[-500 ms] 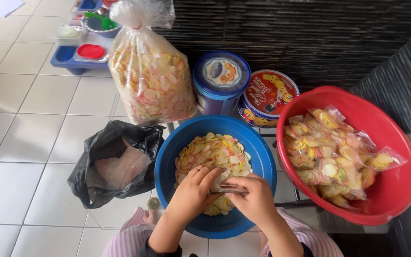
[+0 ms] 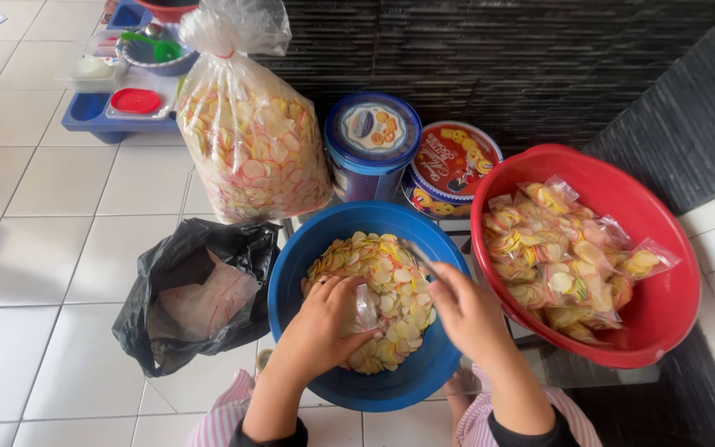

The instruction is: Packaging small crackers into individual plastic bags using a spoon

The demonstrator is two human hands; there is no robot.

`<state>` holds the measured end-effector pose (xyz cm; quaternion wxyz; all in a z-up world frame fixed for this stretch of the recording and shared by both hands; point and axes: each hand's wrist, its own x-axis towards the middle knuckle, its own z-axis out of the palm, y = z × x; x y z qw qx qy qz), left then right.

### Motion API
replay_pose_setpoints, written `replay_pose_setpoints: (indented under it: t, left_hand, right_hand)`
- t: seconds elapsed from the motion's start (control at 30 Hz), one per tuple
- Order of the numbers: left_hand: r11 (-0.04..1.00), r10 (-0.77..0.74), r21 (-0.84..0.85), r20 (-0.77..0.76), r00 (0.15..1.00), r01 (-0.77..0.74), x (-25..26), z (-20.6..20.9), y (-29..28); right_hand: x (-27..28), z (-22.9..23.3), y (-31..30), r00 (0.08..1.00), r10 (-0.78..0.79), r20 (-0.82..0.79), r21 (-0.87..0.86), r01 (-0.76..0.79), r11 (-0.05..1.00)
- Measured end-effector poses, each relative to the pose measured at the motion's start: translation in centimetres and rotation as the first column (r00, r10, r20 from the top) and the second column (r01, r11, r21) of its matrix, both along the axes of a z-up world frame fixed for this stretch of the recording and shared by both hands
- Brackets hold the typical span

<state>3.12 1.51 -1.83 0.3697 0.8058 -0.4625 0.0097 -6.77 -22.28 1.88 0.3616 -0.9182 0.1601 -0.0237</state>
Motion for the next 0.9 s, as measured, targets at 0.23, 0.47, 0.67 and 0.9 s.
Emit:
replay_pose_setpoints:
  t: [0.23, 0.47, 0.67, 0.9]
  left_hand:
    - [0.999, 0.042, -0.019, -0.114, 0.993, -0.044, 1.0, 1.2, 2.8]
    - [0.986, 0.056, -0.153, -0.094, 0.994, -0.070, 1.4, 0.5, 3.4]
    - [0.989, 0.108, -0.096, -0.042, 0.993, -0.112, 1.5, 0.8, 3.5]
    - [0.963, 0.230, 0.146, 0.003, 0.973, -0.228, 1.8, 0.8, 3.1]
  right_hand:
    - [3.3, 0.6, 0.2, 0.922, -0.158, -0.354, -0.520, -0.054, 0.852]
    - [9.0, -8.2, 0.0, 0.972, 0.234, -0.005, -0.881, -0.115, 0.459]
    - [9.7, -10.1, -1.2, 0.923, 0.359, 0.135, -0.907, -0.031, 0.420]
    - [7.7, -6.9, -4.1, 0.958, 0.280, 0.069, -0.833, -0.099, 0.544]
